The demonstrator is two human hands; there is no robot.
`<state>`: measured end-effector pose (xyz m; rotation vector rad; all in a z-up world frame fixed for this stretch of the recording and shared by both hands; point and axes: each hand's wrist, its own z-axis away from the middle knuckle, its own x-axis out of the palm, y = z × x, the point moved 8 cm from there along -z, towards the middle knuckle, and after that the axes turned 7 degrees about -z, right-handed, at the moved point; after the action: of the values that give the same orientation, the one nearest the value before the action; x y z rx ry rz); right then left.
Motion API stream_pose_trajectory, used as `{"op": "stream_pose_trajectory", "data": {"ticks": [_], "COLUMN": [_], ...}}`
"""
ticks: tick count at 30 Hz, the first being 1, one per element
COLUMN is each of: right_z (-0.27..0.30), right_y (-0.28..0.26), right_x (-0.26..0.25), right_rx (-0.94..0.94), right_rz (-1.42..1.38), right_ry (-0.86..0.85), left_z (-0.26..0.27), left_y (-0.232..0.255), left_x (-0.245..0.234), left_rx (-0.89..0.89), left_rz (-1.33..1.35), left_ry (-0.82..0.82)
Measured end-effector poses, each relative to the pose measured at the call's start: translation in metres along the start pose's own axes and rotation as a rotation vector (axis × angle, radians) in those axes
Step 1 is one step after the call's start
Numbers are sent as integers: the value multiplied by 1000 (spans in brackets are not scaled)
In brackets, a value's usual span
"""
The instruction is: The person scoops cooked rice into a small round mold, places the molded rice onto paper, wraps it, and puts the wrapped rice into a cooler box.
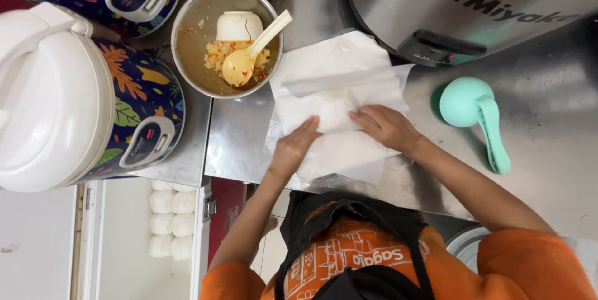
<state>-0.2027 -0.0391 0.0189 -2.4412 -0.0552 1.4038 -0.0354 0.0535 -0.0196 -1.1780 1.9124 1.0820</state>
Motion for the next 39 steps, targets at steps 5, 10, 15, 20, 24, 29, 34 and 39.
{"op": "stream_pose_trajectory", "data": {"ticks": [5, 10, 15, 20, 24, 29, 34, 39], "right_z": [11, -45, -11, 13, 17, 4, -3, -22], "right_y": [79, 77, 53, 30, 27, -10, -70, -113], "right_x": [40, 14, 47, 55, 65, 9, -54, -56], "right_rx": [700, 58, 239, 522, 700, 663, 419, 238], "right_rz": [-559, 26, 328, 253, -625, -1091, -759, -722], "right_ry": [-332, -245, -308, 3, 75, 569, 885, 729], "left_z": [-24, -86, -47, -26, -17, -31, -25, -1], "left_y": [-53, -35, -19, 16, 26, 58, 102, 130], "left_x": [29, -4, 55, 73, 67, 8, -63, -124], "left_rx": [-510, 97, -6, -319, -509, -306, -188, -354], "left_rz": [536, -178, -432, -452, -30, 268, 458, 699], "left_ry": [-473, 19, -230, -67, -85, 83, 289, 671]}}
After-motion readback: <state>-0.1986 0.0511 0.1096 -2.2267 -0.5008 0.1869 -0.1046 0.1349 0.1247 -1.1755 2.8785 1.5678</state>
